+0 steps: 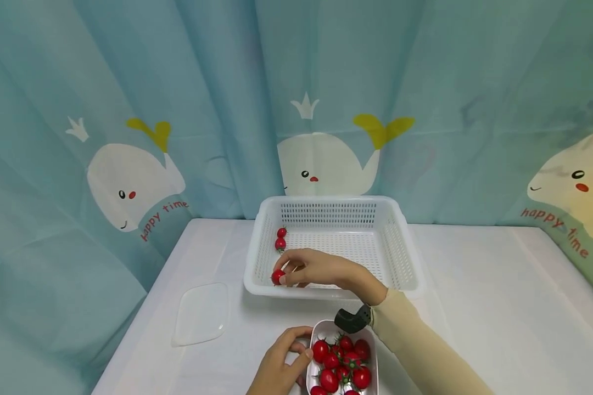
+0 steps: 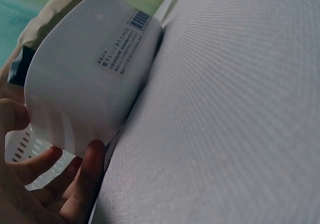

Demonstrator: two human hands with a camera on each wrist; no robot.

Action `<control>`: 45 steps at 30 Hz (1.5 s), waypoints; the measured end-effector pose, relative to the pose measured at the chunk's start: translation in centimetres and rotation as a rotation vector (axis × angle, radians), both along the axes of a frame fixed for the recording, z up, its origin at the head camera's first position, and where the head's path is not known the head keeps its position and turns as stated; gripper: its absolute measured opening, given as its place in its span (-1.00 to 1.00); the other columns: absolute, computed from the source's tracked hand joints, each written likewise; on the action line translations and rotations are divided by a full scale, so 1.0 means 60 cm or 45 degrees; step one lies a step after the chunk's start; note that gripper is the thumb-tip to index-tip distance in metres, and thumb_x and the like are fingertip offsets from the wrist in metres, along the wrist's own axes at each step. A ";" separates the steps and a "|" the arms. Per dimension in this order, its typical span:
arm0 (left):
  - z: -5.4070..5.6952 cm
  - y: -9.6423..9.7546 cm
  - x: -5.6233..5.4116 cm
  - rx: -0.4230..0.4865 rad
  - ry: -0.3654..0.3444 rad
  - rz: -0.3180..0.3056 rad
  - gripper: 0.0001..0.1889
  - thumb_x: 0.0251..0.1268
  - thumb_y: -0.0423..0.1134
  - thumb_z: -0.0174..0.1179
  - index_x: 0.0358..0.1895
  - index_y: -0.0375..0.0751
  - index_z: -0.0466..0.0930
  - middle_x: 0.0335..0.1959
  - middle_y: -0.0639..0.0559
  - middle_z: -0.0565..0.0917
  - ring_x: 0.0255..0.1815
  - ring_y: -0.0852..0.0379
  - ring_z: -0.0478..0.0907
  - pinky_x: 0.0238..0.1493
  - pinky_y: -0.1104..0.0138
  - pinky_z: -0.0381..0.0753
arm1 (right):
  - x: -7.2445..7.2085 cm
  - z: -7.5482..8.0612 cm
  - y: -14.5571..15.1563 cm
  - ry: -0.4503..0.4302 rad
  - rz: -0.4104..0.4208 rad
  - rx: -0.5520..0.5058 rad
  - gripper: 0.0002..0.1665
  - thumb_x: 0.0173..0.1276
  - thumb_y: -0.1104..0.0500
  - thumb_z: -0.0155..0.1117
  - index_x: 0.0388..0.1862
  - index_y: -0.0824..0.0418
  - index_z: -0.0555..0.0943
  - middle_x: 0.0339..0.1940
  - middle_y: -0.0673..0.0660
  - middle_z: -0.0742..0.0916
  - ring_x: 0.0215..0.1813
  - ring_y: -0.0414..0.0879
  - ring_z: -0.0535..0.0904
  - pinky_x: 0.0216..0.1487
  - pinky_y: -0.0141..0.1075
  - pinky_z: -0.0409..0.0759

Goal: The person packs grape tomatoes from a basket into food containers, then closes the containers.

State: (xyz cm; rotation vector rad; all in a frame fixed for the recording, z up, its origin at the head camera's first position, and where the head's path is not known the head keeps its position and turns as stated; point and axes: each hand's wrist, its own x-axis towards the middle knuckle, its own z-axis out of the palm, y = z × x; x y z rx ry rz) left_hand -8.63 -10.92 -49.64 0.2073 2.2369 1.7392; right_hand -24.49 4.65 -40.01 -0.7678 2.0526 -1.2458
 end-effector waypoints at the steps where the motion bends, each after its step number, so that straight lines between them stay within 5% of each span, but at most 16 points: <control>1: 0.000 0.000 0.001 0.002 0.008 0.001 -0.51 0.54 -0.08 0.18 0.38 -0.23 0.48 -0.18 0.00 0.68 -0.27 0.36 0.54 -0.40 0.43 0.65 | 0.004 0.005 0.007 0.011 -0.004 -0.024 -0.65 0.41 0.13 0.34 0.15 0.07 0.65 -0.08 0.05 0.76 -0.08 -0.09 0.67 0.04 -0.26 0.70; 9: -0.002 0.001 0.002 0.046 0.007 -0.009 -0.51 0.55 -0.10 0.17 0.40 -0.25 0.46 -0.20 -0.03 0.69 -0.31 0.33 0.58 -0.44 0.40 0.70 | 0.046 0.034 0.076 0.115 0.043 -0.171 -0.58 0.46 0.16 0.32 0.27 0.05 0.57 0.14 0.07 0.70 0.15 0.00 0.63 0.21 -0.23 0.64; 20: -0.004 0.002 -0.001 0.014 0.025 0.009 -0.54 0.55 -0.08 0.17 0.38 -0.19 0.49 0.11 -0.15 0.65 -0.17 0.36 0.57 -0.42 0.39 0.71 | 0.083 0.018 0.123 0.004 0.330 -0.374 -0.56 0.42 0.33 0.26 0.26 0.21 0.52 0.13 0.25 0.66 0.11 0.00 0.68 0.10 -0.24 0.74; 27: -0.007 0.002 0.001 0.024 0.004 0.016 -0.52 0.54 -0.09 0.18 0.38 -0.22 0.47 0.24 -0.22 0.60 -0.12 0.33 0.59 -0.43 0.37 0.71 | 0.090 0.012 0.127 -0.001 0.427 -0.280 -0.53 0.31 0.37 0.21 0.21 0.17 0.56 0.04 0.17 0.69 -0.01 -0.09 0.70 0.05 -0.26 0.75; 38: 0.002 0.003 0.000 -0.009 0.017 0.004 -0.51 0.56 0.03 0.17 0.39 -0.13 0.48 0.07 -0.11 0.65 -0.13 0.31 0.58 -0.38 0.38 0.71 | 0.107 0.008 0.113 -0.059 0.527 -0.039 -0.49 0.26 0.50 0.17 0.11 0.08 0.61 -0.14 -0.05 0.68 -0.12 -0.32 0.62 -0.08 -0.44 0.67; 45: -0.002 0.001 0.003 0.008 0.006 0.004 -0.51 0.56 -0.02 0.17 0.40 -0.16 0.46 0.02 -0.12 0.69 -0.28 0.28 0.58 -0.42 0.38 0.69 | 0.115 0.005 0.102 -0.004 0.525 0.033 -0.63 0.25 0.53 0.22 -0.04 0.23 0.66 -0.19 0.07 0.71 -0.18 -0.36 0.61 -0.04 -0.47 0.66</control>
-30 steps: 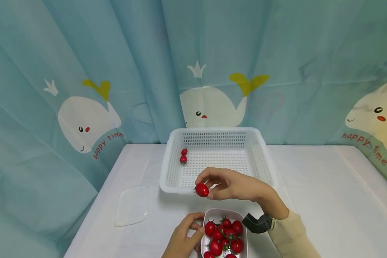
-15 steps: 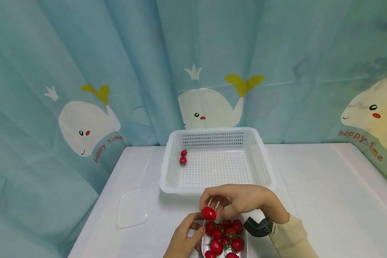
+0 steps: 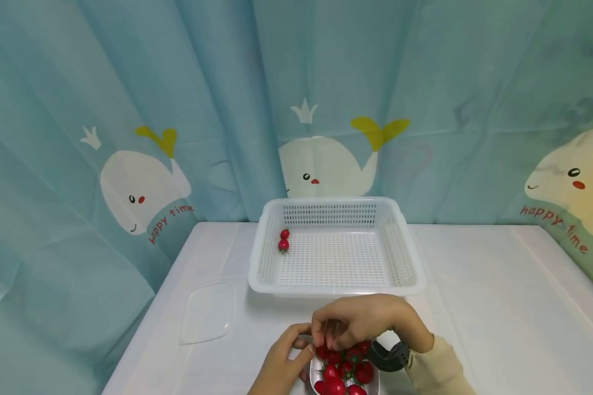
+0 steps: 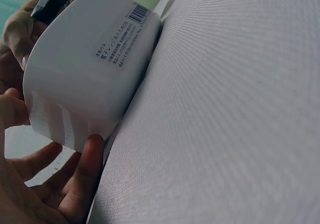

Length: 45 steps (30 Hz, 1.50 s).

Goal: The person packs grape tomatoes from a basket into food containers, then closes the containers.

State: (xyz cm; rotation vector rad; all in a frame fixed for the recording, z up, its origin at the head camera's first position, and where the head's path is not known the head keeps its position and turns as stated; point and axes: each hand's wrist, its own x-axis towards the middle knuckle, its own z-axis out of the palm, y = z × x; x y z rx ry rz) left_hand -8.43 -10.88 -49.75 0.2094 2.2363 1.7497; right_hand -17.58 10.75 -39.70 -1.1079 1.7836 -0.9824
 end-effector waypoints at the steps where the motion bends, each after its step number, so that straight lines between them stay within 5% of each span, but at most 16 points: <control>1: 0.000 0.000 0.000 0.004 0.001 -0.004 -0.51 0.56 -0.03 0.17 0.41 -0.17 0.46 0.02 -0.12 0.69 -0.29 0.27 0.58 -0.42 0.39 0.69 | 0.000 -0.001 0.000 0.012 -0.003 0.009 -0.64 0.24 0.53 0.22 -0.04 0.24 0.66 -0.20 0.06 0.71 -0.19 -0.37 0.60 -0.05 -0.47 0.66; 10: -0.001 0.000 0.001 0.018 -0.002 -0.019 -0.49 0.57 -0.04 0.16 0.42 -0.21 0.44 0.12 -0.16 0.65 -0.30 0.28 0.58 -0.42 0.40 0.69 | 0.001 -0.004 0.004 0.044 -0.058 0.062 -0.69 0.30 0.50 0.25 -0.08 0.17 0.66 -0.24 -0.03 0.70 -0.19 -0.32 0.63 -0.04 -0.46 0.66; 27: 0.005 -0.002 -0.001 0.009 0.030 -0.037 -0.47 0.57 -0.04 0.14 0.43 -0.26 0.41 -0.06 -0.09 0.67 -0.33 0.27 0.57 -0.40 0.39 0.70 | -0.006 -0.002 0.014 0.050 -0.104 0.035 -0.74 0.36 0.46 0.21 -0.05 0.21 0.65 -0.15 0.09 0.72 -0.13 -0.31 0.64 -0.02 -0.44 0.66; 33: 0.006 -0.003 -0.003 -0.014 0.026 -0.034 -0.47 0.57 -0.04 0.15 0.43 -0.24 0.42 -0.07 -0.09 0.67 -0.39 0.26 0.59 -0.41 0.38 0.69 | -0.011 -0.002 0.013 0.088 -0.128 -0.016 -0.77 0.38 0.42 0.22 -0.06 0.23 0.67 -0.16 0.18 0.73 -0.16 -0.32 0.63 -0.08 -0.42 0.68; 40: 0.004 -0.001 -0.003 -0.013 0.022 -0.027 -0.50 0.57 -0.07 0.15 0.41 -0.26 0.43 0.19 -0.17 0.62 -0.25 0.29 0.56 -0.41 0.37 0.71 | -0.015 0.002 0.016 0.101 -0.149 -0.105 -0.86 0.47 0.32 0.23 -0.05 0.25 0.65 -0.21 0.07 0.70 -0.24 -0.25 0.64 -0.18 -0.38 0.70; 45: 0.004 -0.001 0.000 -0.005 0.030 -0.024 -0.51 0.56 -0.08 0.16 0.40 -0.26 0.44 0.08 -0.15 0.66 -0.33 0.29 0.56 -0.44 0.38 0.69 | -0.018 0.001 0.015 0.088 -0.203 -0.176 -0.83 0.51 0.25 0.27 0.02 0.20 0.64 -0.12 0.14 0.73 -0.15 -0.17 0.68 -0.06 -0.38 0.70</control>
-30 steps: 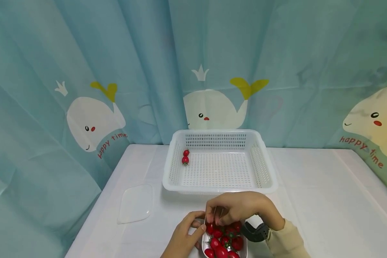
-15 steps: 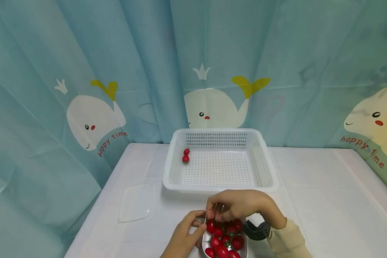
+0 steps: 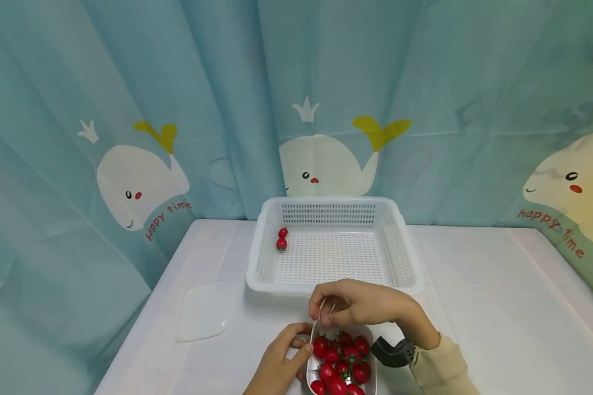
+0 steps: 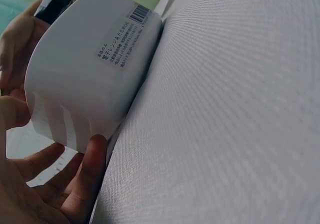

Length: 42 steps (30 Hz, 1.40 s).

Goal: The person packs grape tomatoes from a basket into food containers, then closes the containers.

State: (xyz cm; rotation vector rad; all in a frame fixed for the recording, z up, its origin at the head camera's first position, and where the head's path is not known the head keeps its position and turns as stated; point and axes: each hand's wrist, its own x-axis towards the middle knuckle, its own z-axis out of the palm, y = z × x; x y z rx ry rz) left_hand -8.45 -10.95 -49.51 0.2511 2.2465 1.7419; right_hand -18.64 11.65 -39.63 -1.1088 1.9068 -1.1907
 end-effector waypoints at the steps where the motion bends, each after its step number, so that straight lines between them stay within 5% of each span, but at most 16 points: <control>1: 0.000 -0.001 0.001 -0.002 0.002 0.000 -0.51 0.57 -0.08 0.16 0.40 -0.26 0.44 0.04 -0.14 0.67 -0.35 0.30 0.56 -0.44 0.39 0.68 | 0.000 -0.001 -0.002 -0.001 -0.012 -0.020 -0.82 0.51 0.25 0.28 0.05 0.20 0.64 -0.10 0.15 0.73 -0.14 -0.17 0.69 -0.03 -0.38 0.70; 9: -0.008 -0.004 0.002 0.010 -0.004 -0.005 -0.49 0.57 -0.07 0.15 0.41 -0.27 0.43 -0.10 -0.09 0.69 -0.38 0.31 0.57 -0.44 0.40 0.68 | -0.004 0.002 -0.020 -0.035 -0.245 -0.143 -0.65 0.56 0.21 0.25 0.26 0.22 0.56 0.14 0.19 0.67 0.01 0.09 0.72 0.11 -0.26 0.72; 17: -0.003 -0.010 0.003 0.007 0.018 0.009 -0.50 0.56 -0.08 0.17 0.40 -0.26 0.45 -0.16 -0.08 0.69 -0.36 0.33 0.57 -0.45 0.39 0.69 | -0.039 0.032 -0.067 -0.042 -0.510 -0.101 -0.61 0.48 0.25 0.24 0.25 0.31 0.54 0.19 0.24 0.66 0.05 -0.03 0.72 0.13 -0.23 0.74; 26: 0.000 -0.007 0.002 0.007 0.008 0.023 -0.52 0.56 -0.08 0.16 0.41 -0.22 0.45 -0.17 -0.07 0.69 -0.34 0.32 0.57 -0.45 0.38 0.70 | -0.104 0.065 -0.111 -0.303 -0.624 -0.037 -0.57 0.51 0.29 0.20 0.30 0.40 0.48 0.17 0.32 0.64 0.05 0.02 0.68 0.30 -0.02 0.68; 29: -0.002 -0.005 0.002 0.006 -0.009 0.030 -0.52 0.56 -0.09 0.17 0.41 -0.20 0.46 -0.17 -0.05 0.68 -0.32 0.32 0.57 -0.44 0.38 0.70 | -0.129 0.060 -0.127 -0.412 -0.686 0.002 -0.56 0.54 0.28 0.17 0.33 0.40 0.47 0.27 0.33 0.62 0.08 0.04 0.68 0.37 -0.01 0.63; 35: -0.002 -0.001 0.001 0.009 -0.021 0.032 -0.53 0.55 -0.11 0.18 0.41 -0.18 0.46 -0.19 -0.05 0.67 -0.36 0.32 0.56 -0.45 0.39 0.69 | -0.178 0.036 -0.158 -0.622 -0.830 0.036 -0.58 0.54 0.30 0.14 0.30 0.45 0.52 0.41 0.32 0.53 -0.01 0.03 0.58 0.19 -0.22 0.64; 42: 0.005 0.002 0.000 0.025 -0.033 0.021 -0.52 0.55 -0.08 0.19 0.40 -0.18 0.47 -0.16 -0.05 0.68 -0.28 0.32 0.56 -0.43 0.39 0.70 | -0.218 0.016 -0.183 -0.824 -1.053 0.038 -0.49 0.51 0.28 0.22 0.37 0.36 0.38 0.40 0.38 0.44 0.05 0.10 0.47 0.39 -0.05 0.59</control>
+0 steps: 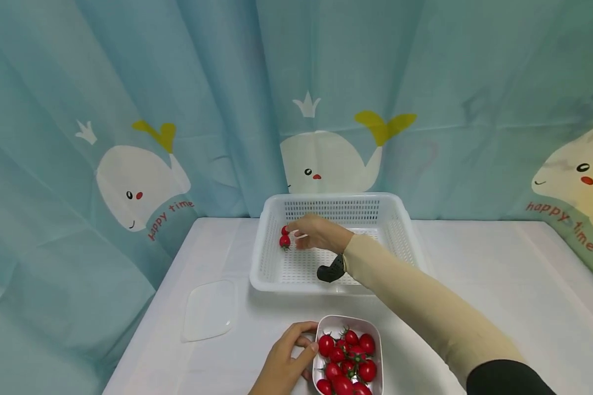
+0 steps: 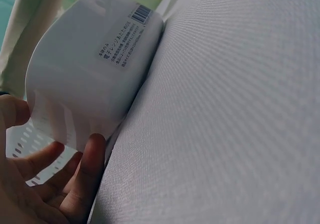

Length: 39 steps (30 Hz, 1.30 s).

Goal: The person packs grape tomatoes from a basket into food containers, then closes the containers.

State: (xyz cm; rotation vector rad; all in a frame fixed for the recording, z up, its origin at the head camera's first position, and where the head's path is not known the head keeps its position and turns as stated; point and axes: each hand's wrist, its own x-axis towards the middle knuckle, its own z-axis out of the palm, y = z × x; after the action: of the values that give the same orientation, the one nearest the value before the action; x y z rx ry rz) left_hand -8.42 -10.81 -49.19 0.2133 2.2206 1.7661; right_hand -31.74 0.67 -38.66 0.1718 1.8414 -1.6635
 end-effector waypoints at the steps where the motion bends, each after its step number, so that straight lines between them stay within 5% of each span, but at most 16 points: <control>1: 0.001 0.000 0.000 -0.003 -0.003 0.002 -0.53 0.55 -0.08 0.19 0.40 -0.18 0.47 -0.16 -0.05 0.67 -0.30 0.32 0.56 -0.43 0.39 0.70 | -0.004 -0.002 -0.003 -0.025 -0.031 -0.005 -0.45 0.52 0.26 0.22 0.42 0.33 0.34 0.43 0.41 0.42 0.12 0.14 0.47 0.43 0.00 0.57; 6: 0.000 0.000 -0.001 -0.014 0.006 0.005 -0.53 0.55 -0.08 0.18 0.40 -0.15 0.47 -0.17 -0.05 0.67 -0.31 0.32 0.56 -0.44 0.39 0.69 | -0.021 -0.010 -0.012 -0.123 -0.135 -0.063 -0.39 0.57 0.21 0.16 0.51 0.27 0.29 0.49 0.43 0.39 0.42 0.29 0.41 0.49 0.10 0.50; 14: -0.006 0.002 -0.002 0.002 -0.038 0.007 -0.52 0.55 -0.07 0.18 0.41 -0.14 0.46 -0.16 -0.04 0.67 -0.30 0.31 0.56 -0.44 0.40 0.68 | -0.036 -0.023 -0.025 -0.184 -0.179 -0.104 -0.40 0.58 0.16 0.15 0.51 0.29 0.34 0.49 0.43 0.40 0.49 0.32 0.42 0.46 0.19 0.50; 24: -0.002 -0.001 -0.003 0.010 -0.010 0.000 -0.53 0.56 -0.07 0.18 0.40 -0.14 0.48 -0.14 -0.05 0.66 -0.22 0.33 0.54 -0.44 0.37 0.70 | -0.044 -0.039 -0.040 -0.255 -0.130 -0.072 -0.50 0.51 0.30 0.20 0.37 0.36 0.41 0.35 0.38 0.51 0.31 0.24 0.53 0.41 0.17 0.56; 39: -0.003 -0.002 -0.003 0.012 -0.003 -0.009 -0.54 0.54 -0.12 0.19 0.40 -0.17 0.47 -0.16 -0.01 0.63 -0.30 0.33 0.55 -0.45 0.38 0.69 | -0.036 -0.059 -0.041 -0.041 0.030 0.053 -0.81 0.46 0.33 0.28 0.01 0.36 0.61 -0.07 0.21 0.68 -0.02 0.05 0.63 0.36 -0.03 0.64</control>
State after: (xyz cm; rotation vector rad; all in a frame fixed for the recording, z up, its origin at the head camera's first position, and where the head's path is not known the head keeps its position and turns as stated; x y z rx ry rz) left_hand -8.59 -10.95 -49.35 0.2209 2.2076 1.7724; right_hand -33.90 -1.78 -42.21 0.1922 1.8479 -1.5983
